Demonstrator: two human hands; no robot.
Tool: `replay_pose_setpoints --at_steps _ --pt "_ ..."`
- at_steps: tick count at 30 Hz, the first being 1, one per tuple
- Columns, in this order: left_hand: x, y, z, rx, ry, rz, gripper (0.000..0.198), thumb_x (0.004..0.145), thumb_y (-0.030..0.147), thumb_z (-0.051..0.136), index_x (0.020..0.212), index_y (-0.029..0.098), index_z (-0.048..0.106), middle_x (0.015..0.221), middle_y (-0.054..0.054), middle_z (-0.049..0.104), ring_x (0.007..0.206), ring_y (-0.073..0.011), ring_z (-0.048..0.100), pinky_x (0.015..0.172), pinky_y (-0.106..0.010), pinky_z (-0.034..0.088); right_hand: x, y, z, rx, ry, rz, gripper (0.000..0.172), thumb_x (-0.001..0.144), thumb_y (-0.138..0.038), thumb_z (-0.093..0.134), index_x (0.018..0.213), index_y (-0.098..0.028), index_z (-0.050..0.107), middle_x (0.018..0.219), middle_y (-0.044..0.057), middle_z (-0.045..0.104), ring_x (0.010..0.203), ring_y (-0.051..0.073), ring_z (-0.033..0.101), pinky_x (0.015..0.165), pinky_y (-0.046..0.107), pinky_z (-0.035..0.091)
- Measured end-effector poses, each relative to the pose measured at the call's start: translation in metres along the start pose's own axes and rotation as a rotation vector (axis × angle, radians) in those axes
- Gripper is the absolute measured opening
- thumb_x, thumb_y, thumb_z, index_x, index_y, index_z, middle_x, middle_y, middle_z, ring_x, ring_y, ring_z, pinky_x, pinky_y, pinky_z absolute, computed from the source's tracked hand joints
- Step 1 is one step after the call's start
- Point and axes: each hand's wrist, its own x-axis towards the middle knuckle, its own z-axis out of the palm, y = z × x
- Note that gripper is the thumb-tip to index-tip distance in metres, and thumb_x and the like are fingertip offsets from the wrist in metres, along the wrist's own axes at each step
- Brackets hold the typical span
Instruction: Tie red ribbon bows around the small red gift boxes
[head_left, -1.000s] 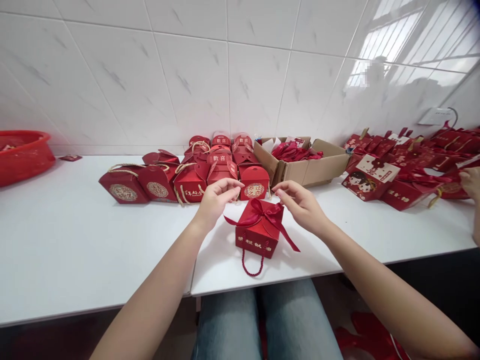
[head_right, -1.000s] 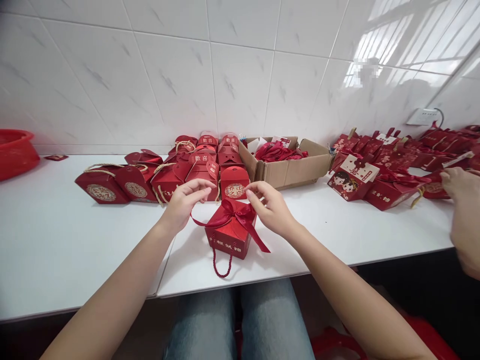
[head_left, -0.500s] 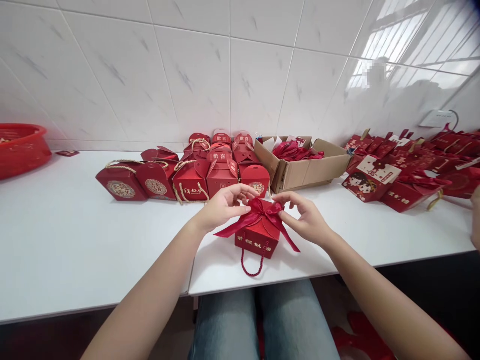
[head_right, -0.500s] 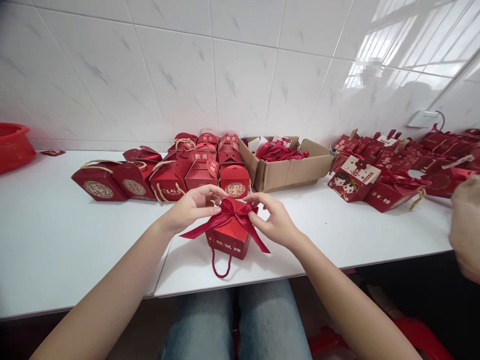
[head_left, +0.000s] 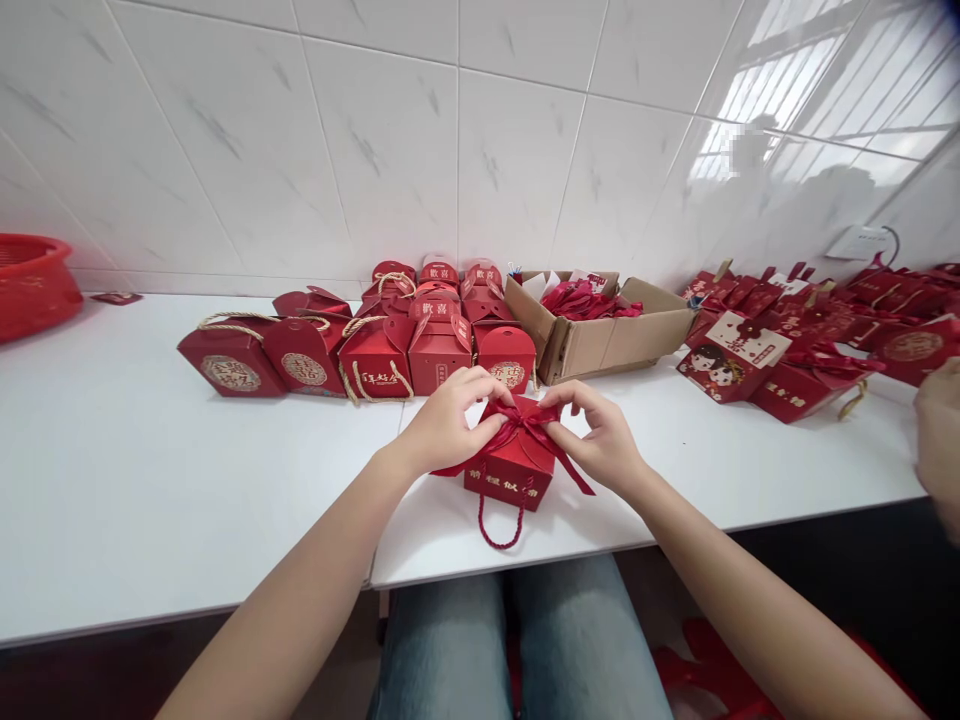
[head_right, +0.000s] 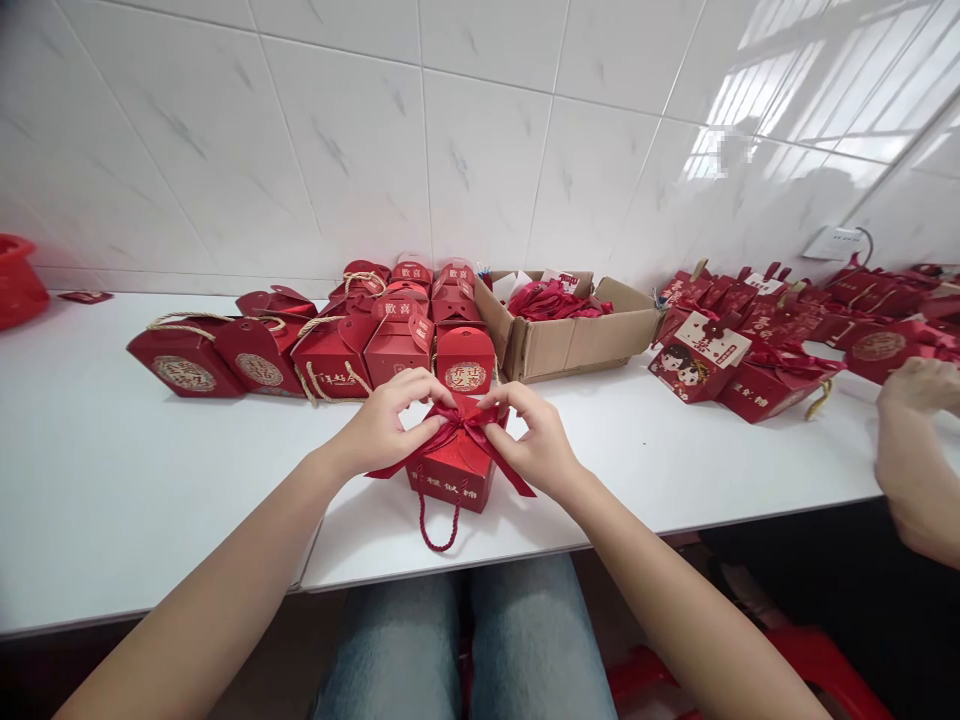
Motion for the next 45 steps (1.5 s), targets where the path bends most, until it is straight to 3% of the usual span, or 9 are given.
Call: replay_pose_setpoints --at_steps 7,13,17,22,27,30,34,40,45 --pt "-0.001 0.0 -0.001 -0.014 0.017 0.061 0.007 0.079 0.014 0.053 0.081 0.02 0.054 0.089 -0.002 0.053 0.091 -0.017 0.051 0.087 -0.03 0.041 0.001 -0.002 -0.004 0.106 -0.111 0.106 0.016 0.076 -0.015 0.059 0.091 -0.02 0.059 0.082 0.0 0.061 0.058 0.009 0.042 0.058 0.023 0.04" --pt "-0.002 -0.001 -0.002 0.037 -0.013 0.035 0.007 0.079 0.021 0.055 0.082 0.021 0.062 0.091 -0.004 0.051 0.093 -0.0197 0.05 0.087 -0.033 0.041 0.004 -0.006 -0.008 0.098 -0.237 0.127 0.017 0.077 -0.017 0.056 0.094 -0.019 0.059 0.077 0.0 0.056 0.048 0.005 0.03 0.045 0.021 0.027" --pt "-0.001 -0.001 -0.002 0.002 -0.002 0.037 0.003 0.076 0.017 0.054 0.077 0.019 0.056 0.088 -0.003 0.051 0.089 -0.0187 0.049 0.084 -0.032 0.04 0.007 -0.011 -0.01 0.023 -0.305 0.073 0.019 0.084 -0.029 0.057 0.1 -0.02 0.057 0.067 -0.002 0.05 0.05 0.007 0.036 0.047 0.021 0.032" --pt "0.0 0.0 -0.002 -0.047 -0.028 0.01 0.006 0.072 0.014 0.05 0.073 0.019 0.048 0.081 -0.002 0.051 0.084 -0.0185 0.046 0.081 -0.032 0.038 0.009 -0.013 -0.011 0.182 -0.375 0.14 0.027 0.09 -0.034 0.05 0.114 -0.022 0.05 0.077 0.0 0.059 0.057 0.008 0.051 0.054 0.022 0.043" --pt "0.001 0.0 -0.003 -0.104 -0.065 -0.013 0.003 0.073 0.018 0.048 0.07 0.019 0.046 0.081 -0.003 0.049 0.084 -0.0194 0.044 0.08 -0.033 0.036 0.01 -0.013 -0.015 0.455 -0.397 0.329 0.026 0.08 -0.038 0.064 0.097 -0.018 0.06 0.084 0.003 0.062 0.067 0.011 0.058 0.06 0.024 0.05" --pt "0.001 -0.002 -0.003 -0.119 -0.056 -0.029 0.007 0.074 0.021 0.049 0.069 0.02 0.044 0.078 -0.002 0.047 0.082 -0.0191 0.043 0.078 -0.032 0.035 0.012 -0.016 -0.02 0.558 -0.42 0.397 0.025 0.077 -0.036 0.069 0.091 -0.018 0.062 0.083 0.002 0.062 0.063 0.009 0.057 0.058 0.023 0.049" --pt "0.001 -0.003 -0.001 -0.107 -0.052 -0.027 0.012 0.076 0.024 0.052 0.069 0.02 0.042 0.078 -0.002 0.047 0.079 -0.0182 0.042 0.075 -0.031 0.035 0.014 -0.021 -0.019 0.463 -0.385 0.391 0.024 0.079 -0.037 0.065 0.093 -0.019 0.061 0.078 0.001 0.061 0.058 0.008 0.053 0.053 0.021 0.045" --pt "0.0 -0.005 0.002 -0.087 -0.082 -0.042 0.024 0.075 0.029 0.059 0.07 0.021 0.037 0.081 -0.002 0.048 0.082 -0.019 0.041 0.078 -0.032 0.036 0.015 -0.025 -0.003 0.054 -0.222 0.255 0.022 0.081 -0.037 0.06 0.084 -0.016 0.067 0.06 -0.001 0.058 0.05 0.008 0.044 0.047 0.022 0.033" --pt "0.0 -0.008 0.003 -0.075 -0.102 -0.063 0.03 0.076 0.036 0.061 0.07 0.02 0.037 0.083 -0.002 0.047 0.085 -0.0195 0.04 0.079 -0.032 0.035 0.013 -0.022 0.002 -0.005 -0.252 0.2 0.025 0.082 -0.036 0.058 0.079 -0.017 0.073 0.071 0.004 0.069 0.059 0.013 0.055 0.053 0.024 0.039"
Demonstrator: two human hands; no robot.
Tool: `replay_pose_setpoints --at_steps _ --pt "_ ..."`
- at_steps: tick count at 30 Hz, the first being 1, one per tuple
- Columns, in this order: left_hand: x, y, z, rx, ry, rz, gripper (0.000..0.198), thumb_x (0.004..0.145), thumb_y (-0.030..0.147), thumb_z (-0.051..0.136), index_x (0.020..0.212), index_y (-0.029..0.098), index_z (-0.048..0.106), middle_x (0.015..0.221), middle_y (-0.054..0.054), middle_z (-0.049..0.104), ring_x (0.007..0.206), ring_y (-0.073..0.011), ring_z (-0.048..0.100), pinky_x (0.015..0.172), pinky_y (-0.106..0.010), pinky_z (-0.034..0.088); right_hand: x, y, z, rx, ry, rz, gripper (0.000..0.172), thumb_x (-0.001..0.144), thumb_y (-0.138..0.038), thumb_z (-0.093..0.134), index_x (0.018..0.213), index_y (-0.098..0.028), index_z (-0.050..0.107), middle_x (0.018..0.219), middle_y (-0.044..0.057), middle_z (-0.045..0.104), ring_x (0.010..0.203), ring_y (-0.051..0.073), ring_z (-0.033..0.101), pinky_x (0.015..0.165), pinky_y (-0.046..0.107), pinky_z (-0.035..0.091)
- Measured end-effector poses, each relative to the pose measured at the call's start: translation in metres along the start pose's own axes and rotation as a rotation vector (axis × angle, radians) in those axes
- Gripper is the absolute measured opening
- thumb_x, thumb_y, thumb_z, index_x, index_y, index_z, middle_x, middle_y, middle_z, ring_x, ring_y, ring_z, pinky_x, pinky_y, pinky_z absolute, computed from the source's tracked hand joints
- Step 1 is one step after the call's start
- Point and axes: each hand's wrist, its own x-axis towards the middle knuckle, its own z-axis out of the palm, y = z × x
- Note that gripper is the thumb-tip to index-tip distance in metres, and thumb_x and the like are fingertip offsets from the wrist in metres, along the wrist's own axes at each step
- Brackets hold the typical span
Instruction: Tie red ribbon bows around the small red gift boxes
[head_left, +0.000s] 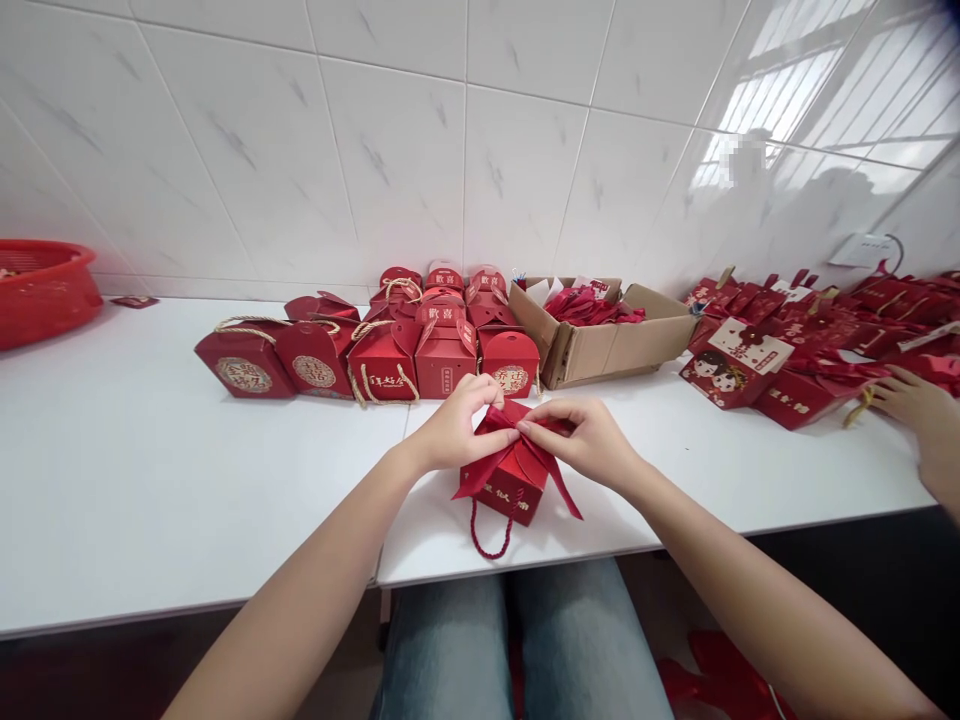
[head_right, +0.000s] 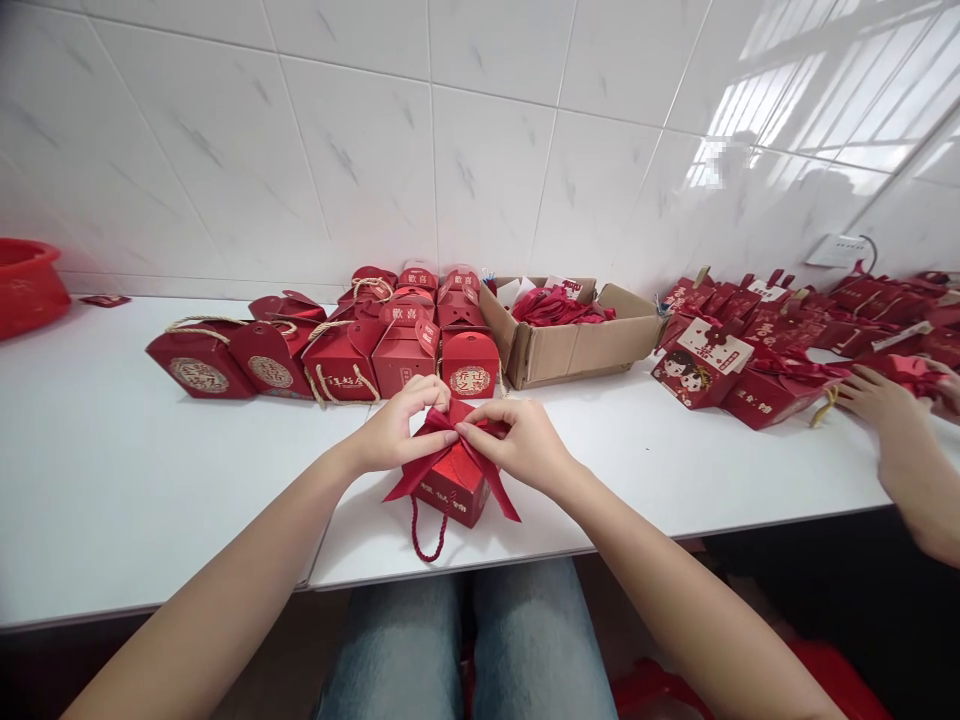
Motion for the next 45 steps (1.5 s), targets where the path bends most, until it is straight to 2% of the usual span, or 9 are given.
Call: replay_pose_setpoints --at_steps 6,12,18,25,27,32,35,39,45 --pt "0.0 0.001 -0.002 -0.012 -0.002 -0.011 0.03 0.076 0.039 0.061 0.072 0.02 0.038 0.084 -0.002 0.048 0.085 -0.0198 0.041 0.08 -0.033 0.036 -0.003 0.004 0.003 0.096 0.012 0.033 0.024 0.082 -0.036 0.06 0.083 -0.018 0.075 0.08 0.005 0.073 0.067 0.018 0.064 0.058 0.026 0.047" --pt "0.001 0.001 -0.002 -0.145 -0.013 -0.021 0.025 0.086 0.036 0.045 0.068 0.02 0.041 0.081 -0.002 0.048 0.085 -0.0192 0.042 0.083 -0.034 0.035 -0.002 0.0 0.008 0.105 0.052 0.051 0.027 0.081 -0.042 0.061 0.088 -0.021 0.077 0.083 0.005 0.074 0.069 0.019 0.065 0.06 0.028 0.048" --pt "0.003 0.0 0.001 -0.17 0.031 -0.03 0.027 0.082 0.036 0.053 0.065 0.019 0.04 0.077 -0.001 0.044 0.076 -0.0155 0.042 0.075 -0.03 0.036 -0.004 -0.002 0.007 0.011 -0.018 0.069 0.025 0.081 -0.039 0.06 0.083 -0.021 0.078 0.074 0.003 0.074 0.056 0.014 0.058 0.051 0.024 0.04" --pt "0.006 -0.001 0.006 -0.355 0.054 -0.202 0.029 0.081 0.035 0.055 0.063 0.018 0.039 0.076 0.002 0.042 0.069 -0.012 0.042 0.07 -0.027 0.036 -0.002 -0.004 0.005 -0.104 -0.056 0.045 0.025 0.081 -0.038 0.06 0.074 -0.021 0.077 0.063 0.002 0.071 0.05 0.01 0.049 0.048 0.024 0.033" --pt "0.005 -0.002 0.005 -0.338 0.032 -0.185 0.029 0.082 0.035 0.054 0.063 0.018 0.04 0.076 0.002 0.042 0.07 -0.0122 0.042 0.072 -0.027 0.036 -0.002 -0.004 0.006 -0.091 -0.058 0.055 0.026 0.081 -0.037 0.06 0.073 -0.02 0.077 0.063 0.002 0.07 0.051 0.011 0.05 0.048 0.024 0.033" --pt "0.003 -0.005 -0.002 -0.202 -0.034 -0.034 0.027 0.081 0.035 0.056 0.063 0.017 0.047 0.081 0.0 0.044 0.079 -0.0145 0.045 0.078 -0.028 0.036 -0.003 -0.004 0.008 -0.001 -0.019 0.08 0.022 0.079 -0.037 0.062 0.082 -0.021 0.077 0.076 0.002 0.074 0.058 0.013 0.058 0.054 0.024 0.04" --pt "0.001 -0.003 -0.006 -0.212 -0.029 -0.023 0.027 0.083 0.035 0.055 0.064 0.017 0.052 0.083 -0.001 0.043 0.081 -0.0146 0.045 0.082 -0.029 0.036 -0.004 -0.004 0.008 0.067 -0.008 0.109 0.025 0.078 -0.041 0.064 0.084 -0.02 0.077 0.078 0.004 0.074 0.062 0.015 0.061 0.055 0.025 0.042" --pt "0.001 0.002 -0.006 -0.308 -0.004 -0.027 0.03 0.079 0.035 0.059 0.061 0.017 0.044 0.08 0.001 0.041 0.077 -0.0134 0.043 0.078 -0.028 0.035 -0.005 -0.003 0.011 0.054 0.003 0.092 0.026 0.079 -0.042 0.063 0.085 -0.021 0.077 0.077 0.003 0.074 0.061 0.014 0.06 0.054 0.024 0.04" --pt "0.003 -0.003 0.003 -0.468 0.048 -0.12 0.039 0.071 0.033 0.069 0.058 0.017 0.036 0.077 0.003 0.039 0.069 -0.0101 0.037 0.067 -0.025 0.033 -0.003 -0.005 0.012 -0.058 -0.07 0.025 0.026 0.079 -0.038 0.061 0.072 -0.018 0.077 0.061 0.002 0.069 0.051 0.009 0.046 0.049 0.022 0.032"
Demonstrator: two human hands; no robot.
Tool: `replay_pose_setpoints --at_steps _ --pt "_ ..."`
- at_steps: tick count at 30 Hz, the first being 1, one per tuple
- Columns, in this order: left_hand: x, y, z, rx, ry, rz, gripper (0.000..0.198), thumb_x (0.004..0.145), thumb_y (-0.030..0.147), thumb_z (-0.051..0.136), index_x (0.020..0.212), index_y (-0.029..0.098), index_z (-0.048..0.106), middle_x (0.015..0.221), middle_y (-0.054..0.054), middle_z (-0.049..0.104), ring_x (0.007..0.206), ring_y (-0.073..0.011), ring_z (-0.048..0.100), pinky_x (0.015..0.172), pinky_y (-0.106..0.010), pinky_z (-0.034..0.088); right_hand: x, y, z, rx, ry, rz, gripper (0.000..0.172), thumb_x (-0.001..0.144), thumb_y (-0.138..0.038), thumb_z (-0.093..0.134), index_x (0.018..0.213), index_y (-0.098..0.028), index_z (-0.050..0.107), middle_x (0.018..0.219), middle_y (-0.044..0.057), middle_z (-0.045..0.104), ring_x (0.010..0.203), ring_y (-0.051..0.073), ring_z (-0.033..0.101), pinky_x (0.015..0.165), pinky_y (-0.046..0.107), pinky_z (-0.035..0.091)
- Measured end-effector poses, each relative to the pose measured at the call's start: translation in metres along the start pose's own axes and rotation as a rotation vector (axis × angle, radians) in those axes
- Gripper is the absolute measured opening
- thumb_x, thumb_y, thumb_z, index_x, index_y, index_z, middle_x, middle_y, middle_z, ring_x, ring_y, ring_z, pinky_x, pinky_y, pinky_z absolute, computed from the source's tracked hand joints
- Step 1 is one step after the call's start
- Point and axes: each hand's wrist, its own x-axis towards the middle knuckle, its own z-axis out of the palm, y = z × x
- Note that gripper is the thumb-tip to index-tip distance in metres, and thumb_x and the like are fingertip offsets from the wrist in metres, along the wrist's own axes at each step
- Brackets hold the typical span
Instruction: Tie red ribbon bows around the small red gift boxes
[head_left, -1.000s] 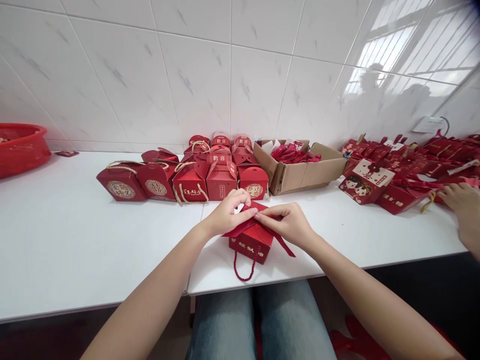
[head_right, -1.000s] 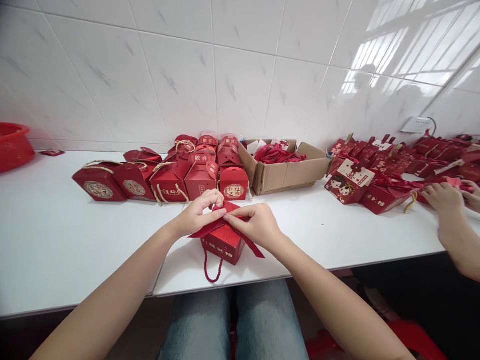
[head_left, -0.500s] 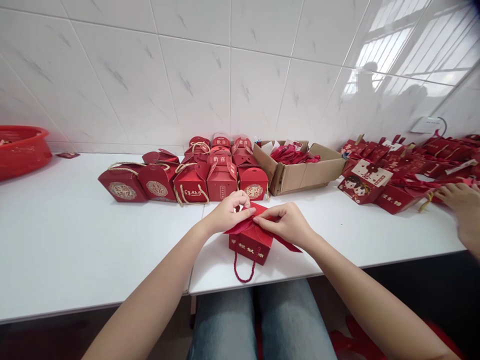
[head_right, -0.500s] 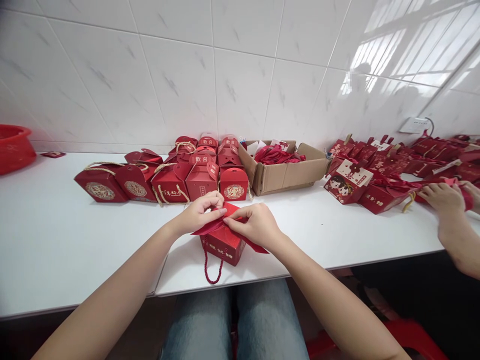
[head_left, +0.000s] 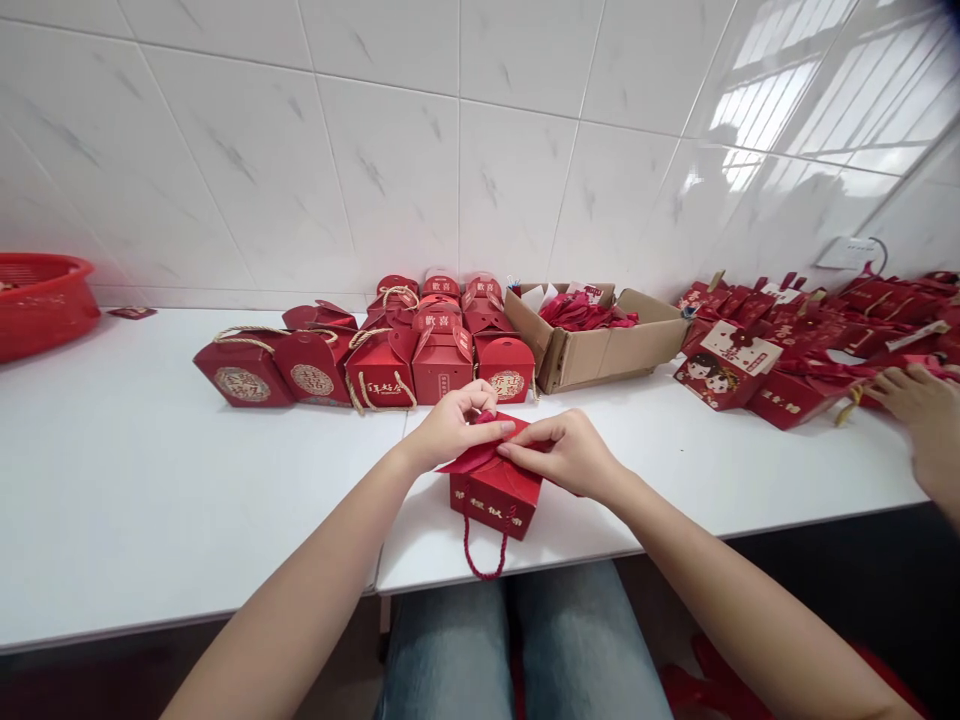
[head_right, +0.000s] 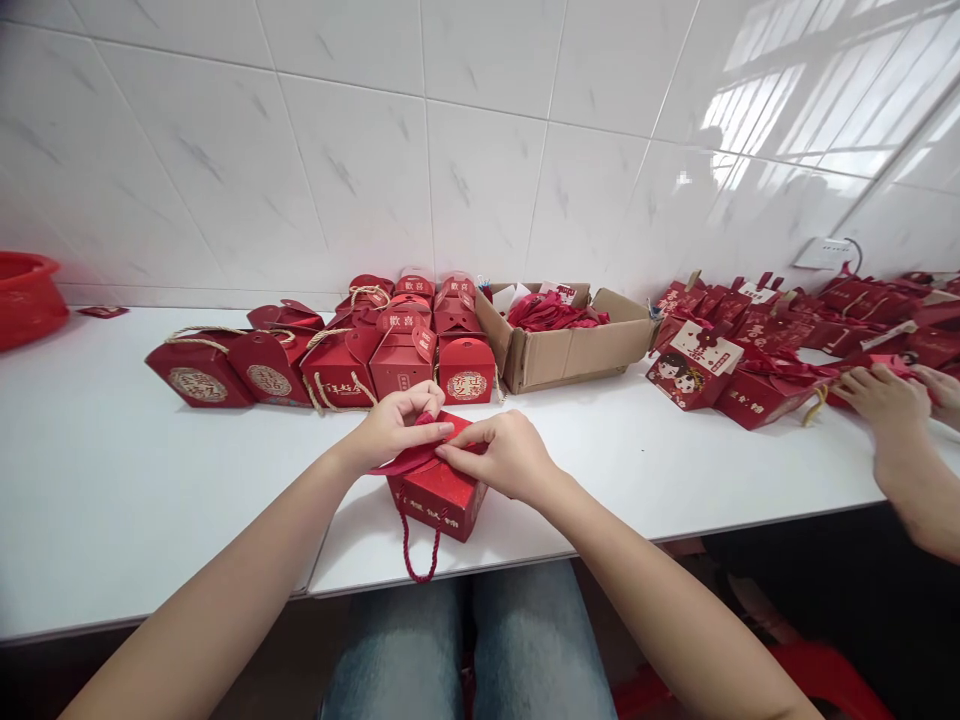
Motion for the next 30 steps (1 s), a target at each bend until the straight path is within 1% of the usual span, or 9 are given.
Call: replay_pose_setpoints --at_steps 6,13,15,19,22,24,27,28,30 --pt "0.002 -0.004 0.003 -0.099 0.063 -0.074 0.041 0.067 0.031 0.071 0.055 0.015 0.036 0.08 0.002 0.037 0.066 -0.0083 0.036 0.061 -0.024 0.03 0.003 0.004 -0.001 -0.005 -0.028 -0.027 0.027 0.079 -0.037 0.061 0.07 -0.017 0.076 0.057 0.002 0.067 0.049 0.008 0.041 0.048 0.022 0.029" --pt "0.003 -0.006 0.006 -0.068 0.16 -0.05 0.038 0.065 0.028 0.072 0.053 0.015 0.038 0.078 0.002 0.039 0.069 -0.0099 0.039 0.066 -0.025 0.032 -0.004 0.004 0.004 0.023 0.027 -0.045 0.028 0.081 -0.034 0.058 0.068 -0.016 0.074 0.06 0.002 0.068 0.051 0.009 0.047 0.051 0.021 0.032" --pt "0.005 -0.01 0.007 -0.061 0.159 -0.05 0.037 0.066 0.027 0.071 0.053 0.016 0.038 0.076 0.002 0.04 0.069 -0.0098 0.039 0.068 -0.026 0.032 -0.006 0.003 0.005 0.01 0.032 -0.04 0.028 0.081 -0.034 0.058 0.068 -0.016 0.075 0.061 0.003 0.068 0.051 0.009 0.048 0.051 0.021 0.033" --pt "0.007 -0.018 0.008 -0.1 0.128 -0.057 0.036 0.067 0.028 0.07 0.055 0.016 0.038 0.071 0.004 0.039 0.065 -0.0092 0.037 0.067 -0.026 0.032 -0.005 0.0 0.004 -0.02 0.05 0.013 0.024 0.08 -0.035 0.058 0.072 -0.019 0.075 0.065 0.002 0.07 0.054 0.01 0.051 0.052 0.021 0.035" --pt "0.008 -0.02 0.009 -0.129 0.155 -0.059 0.036 0.068 0.032 0.071 0.057 0.016 0.04 0.07 0.004 0.039 0.065 -0.0094 0.039 0.067 -0.026 0.033 -0.002 -0.002 -0.001 -0.029 0.041 0.074 0.022 0.079 -0.036 0.06 0.074 -0.021 0.075 0.068 0.001 0.071 0.056 0.011 0.053 0.052 0.021 0.036" --pt "0.007 -0.019 0.01 -0.159 0.152 -0.082 0.03 0.07 0.036 0.07 0.066 0.017 0.048 0.074 0.003 0.046 0.069 -0.0102 0.044 0.069 -0.026 0.036 0.001 -0.001 -0.005 -0.05 0.049 0.102 0.021 0.078 -0.037 0.06 0.074 -0.022 0.075 0.071 0.0 0.072 0.058 0.012 0.056 0.052 0.021 0.037" --pt "0.007 -0.015 0.011 -0.214 0.186 -0.082 0.031 0.075 0.04 0.067 0.096 0.02 0.055 0.094 -0.001 0.056 0.086 -0.0133 0.053 0.078 -0.027 0.04 0.004 0.005 -0.01 -0.108 0.121 0.174 0.022 0.078 -0.038 0.06 0.076 -0.022 0.075 0.074 0.002 0.073 0.063 0.015 0.061 0.054 0.023 0.04" --pt "0.006 -0.014 0.011 -0.209 0.192 -0.078 0.034 0.076 0.041 0.065 0.101 0.021 0.055 0.098 -0.002 0.057 0.09 -0.0141 0.054 0.08 -0.027 0.041 0.004 0.007 -0.011 -0.12 0.152 0.196 0.023 0.079 -0.039 0.059 0.078 -0.022 0.075 0.075 0.003 0.073 0.065 0.016 0.062 0.055 0.023 0.041" --pt "0.006 -0.013 0.012 -0.152 0.173 -0.081 0.033 0.078 0.044 0.062 0.099 0.019 0.056 0.098 -0.003 0.059 0.089 -0.015 0.055 0.078 -0.028 0.043 0.002 0.011 -0.013 -0.128 0.221 0.207 0.029 0.082 -0.042 0.055 0.087 -0.021 0.075 0.082 0.004 0.073 0.069 0.018 0.063 0.059 0.025 0.044"
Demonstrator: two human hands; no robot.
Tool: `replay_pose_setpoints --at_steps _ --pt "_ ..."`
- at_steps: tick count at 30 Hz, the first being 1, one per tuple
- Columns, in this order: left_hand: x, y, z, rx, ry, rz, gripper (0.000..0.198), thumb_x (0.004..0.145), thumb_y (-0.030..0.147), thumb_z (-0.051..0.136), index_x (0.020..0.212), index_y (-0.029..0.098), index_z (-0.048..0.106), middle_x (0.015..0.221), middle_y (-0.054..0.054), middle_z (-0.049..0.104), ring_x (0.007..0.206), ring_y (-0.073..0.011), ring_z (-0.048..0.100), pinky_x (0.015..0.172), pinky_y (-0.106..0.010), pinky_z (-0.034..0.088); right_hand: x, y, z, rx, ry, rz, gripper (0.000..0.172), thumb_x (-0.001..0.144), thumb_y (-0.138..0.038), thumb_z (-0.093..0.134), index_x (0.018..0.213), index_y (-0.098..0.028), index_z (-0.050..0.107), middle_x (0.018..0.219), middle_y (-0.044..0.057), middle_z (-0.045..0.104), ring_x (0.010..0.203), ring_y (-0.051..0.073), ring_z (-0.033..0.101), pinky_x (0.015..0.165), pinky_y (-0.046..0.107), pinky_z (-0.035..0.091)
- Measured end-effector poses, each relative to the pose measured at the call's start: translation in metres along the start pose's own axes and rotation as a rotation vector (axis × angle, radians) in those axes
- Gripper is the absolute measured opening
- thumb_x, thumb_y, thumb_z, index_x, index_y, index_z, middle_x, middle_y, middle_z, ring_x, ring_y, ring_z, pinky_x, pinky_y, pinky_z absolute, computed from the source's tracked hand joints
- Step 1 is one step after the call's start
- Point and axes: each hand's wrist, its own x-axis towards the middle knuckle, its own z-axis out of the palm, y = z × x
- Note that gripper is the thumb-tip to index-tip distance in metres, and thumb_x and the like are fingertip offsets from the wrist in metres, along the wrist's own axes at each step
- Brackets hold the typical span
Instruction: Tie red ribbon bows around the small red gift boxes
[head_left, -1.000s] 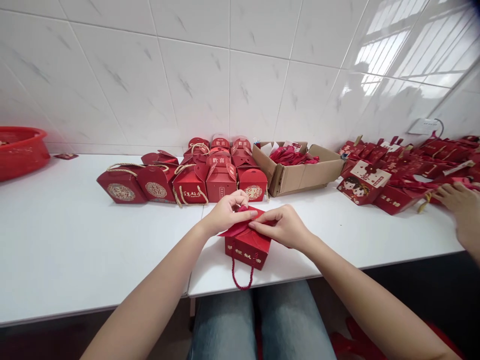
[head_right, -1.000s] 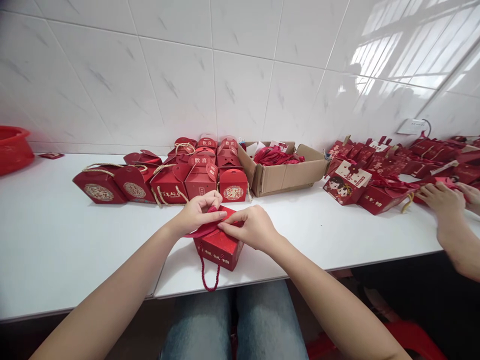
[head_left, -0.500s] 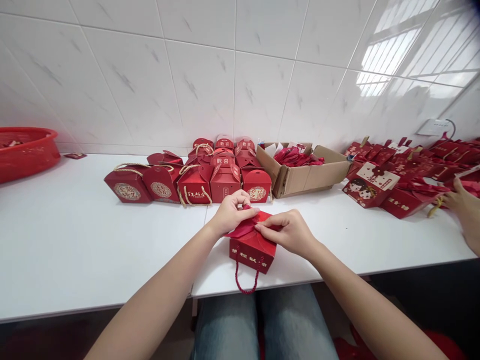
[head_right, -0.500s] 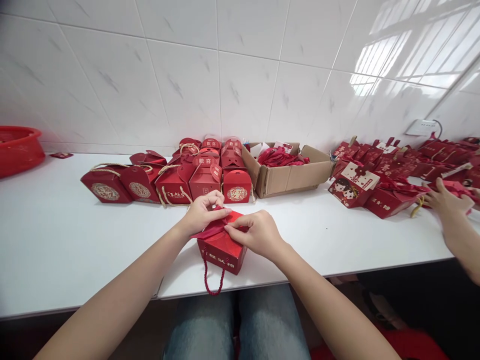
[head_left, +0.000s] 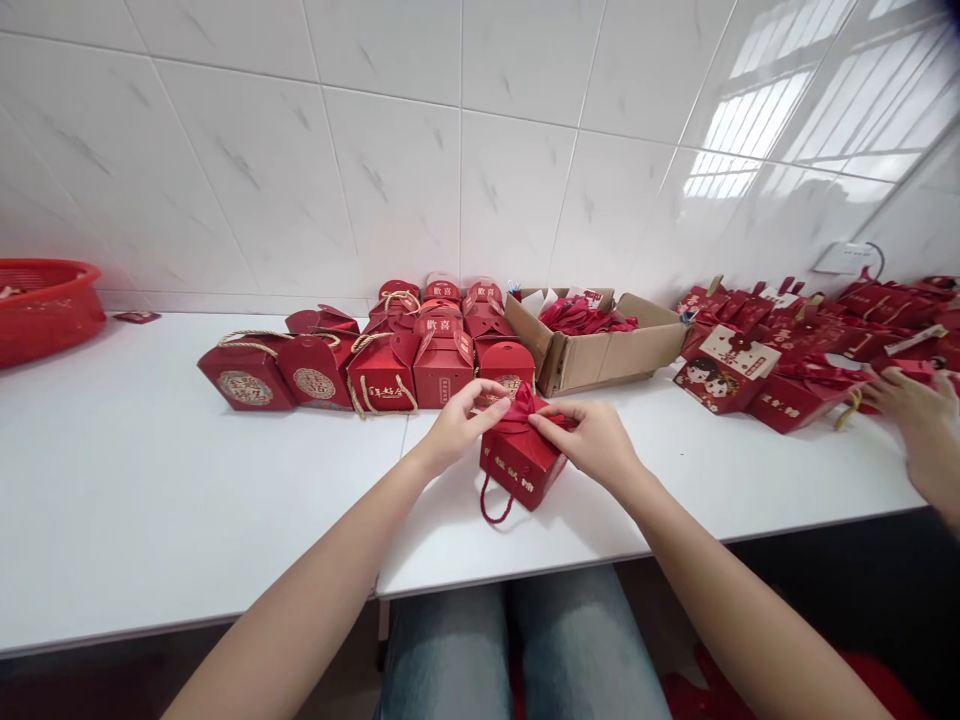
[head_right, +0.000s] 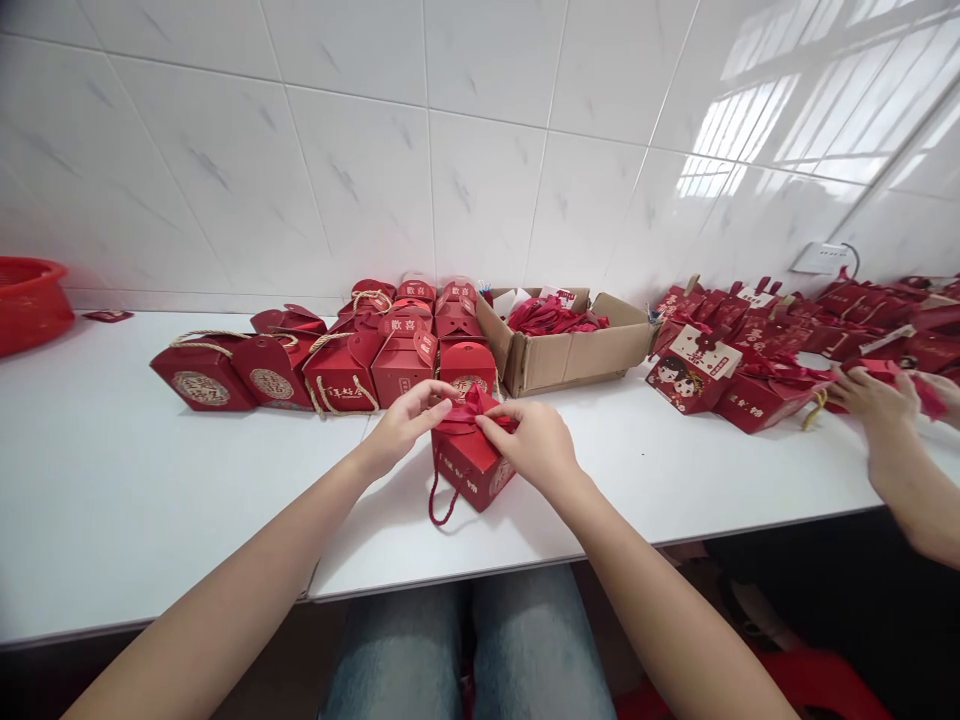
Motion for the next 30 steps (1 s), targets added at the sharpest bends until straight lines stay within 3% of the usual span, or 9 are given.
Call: replay_pose_setpoints --at_steps 7,9,13,16,19,22,25,27,30 --pt "-0.001 -0.004 0.003 0.214 0.001 0.098 0.023 0.076 0.038 0.064 0.074 0.017 0.056 0.094 -0.005 0.059 0.09 -0.0173 0.056 0.074 -0.027 0.045 -0.014 0.022 -0.02 0.042 0.416 -0.141 0.051 0.09 -0.05 0.038 0.128 -0.019 0.056 0.116 0.014 0.055 0.089 0.02 0.059 0.069 0.031 0.05" --pt "-0.002 -0.005 0.005 0.213 0.016 0.116 0.022 0.077 0.037 0.064 0.072 0.017 0.056 0.097 -0.006 0.058 0.094 -0.0181 0.056 0.074 -0.027 0.045 -0.022 0.039 -0.02 0.157 0.353 -0.143 0.063 0.085 -0.056 0.047 0.138 -0.023 0.042 0.129 0.014 0.045 0.103 0.023 0.055 0.076 0.035 0.052" --pt "-0.005 -0.005 0.008 0.216 -0.02 0.122 0.022 0.077 0.037 0.063 0.073 0.017 0.055 0.099 -0.007 0.055 0.095 -0.0181 0.054 0.073 -0.026 0.046 -0.041 0.062 0.006 0.307 0.039 -0.053 0.116 0.056 -0.058 0.076 0.147 -0.025 0.012 0.145 0.016 0.031 0.129 0.031 0.04 0.101 0.049 0.041" --pt "-0.006 -0.006 0.01 0.17 -0.132 0.154 0.024 0.076 0.039 0.064 0.08 0.018 0.054 0.099 -0.006 0.054 0.096 -0.0182 0.053 0.079 -0.028 0.046 -0.055 0.054 0.033 0.364 0.09 0.089 0.13 0.05 -0.052 0.082 0.147 -0.02 0.0 0.144 0.018 0.032 0.133 0.031 0.035 0.107 0.05 0.035" --pt "-0.004 -0.014 0.011 -0.01 -0.224 0.135 0.031 0.08 0.044 0.059 0.096 0.019 0.052 0.108 -0.008 0.055 0.104 -0.0205 0.053 0.089 -0.033 0.044 -0.06 0.043 0.044 0.377 0.233 0.12 0.118 0.054 -0.05 0.08 0.143 -0.016 0.01 0.138 0.019 0.039 0.128 0.029 0.042 0.105 0.044 0.039" --pt "-0.002 -0.025 0.014 -0.052 -0.168 0.036 0.042 0.082 0.045 0.056 0.114 0.021 0.043 0.12 -0.011 0.05 0.114 -0.0235 0.05 0.094 -0.04 0.044 -0.058 0.058 0.03 0.304 0.327 0.164 0.093 0.056 -0.051 0.077 0.129 -0.015 0.032 0.128 0.018 0.046 0.118 0.028 0.051 0.099 0.039 0.045" --pt "-0.003 -0.037 0.016 0.316 -0.119 0.033 0.046 0.079 0.038 0.06 0.117 0.021 0.041 0.125 -0.012 0.046 0.118 -0.0255 0.047 0.101 -0.046 0.04 -0.05 0.107 -0.005 0.207 0.415 0.269 0.089 0.057 -0.053 0.075 0.126 -0.014 0.033 0.125 0.018 0.048 0.11 0.028 0.057 0.093 0.037 0.049" --pt "-0.004 -0.042 0.016 0.564 -0.203 0.08 0.046 0.078 0.035 0.06 0.118 0.02 0.044 0.126 -0.013 0.045 0.121 -0.0275 0.044 0.106 -0.048 0.035 -0.042 0.147 -0.035 0.107 0.507 0.348 0.097 0.059 -0.054 0.073 0.132 -0.012 0.025 0.126 0.021 0.047 0.109 0.028 0.057 0.091 0.036 0.049" --pt "-0.005 -0.046 0.016 0.723 -0.311 0.08 0.045 0.08 0.034 0.056 0.121 0.018 0.045 0.127 -0.014 0.047 0.123 -0.0299 0.042 0.107 -0.05 0.033 -0.025 0.202 -0.074 -0.293 0.531 0.419 0.084 0.073 -0.055 0.059 0.135 -0.007 0.027 0.138 0.027 0.033 0.124 0.032 0.046 0.101 0.038 0.04"
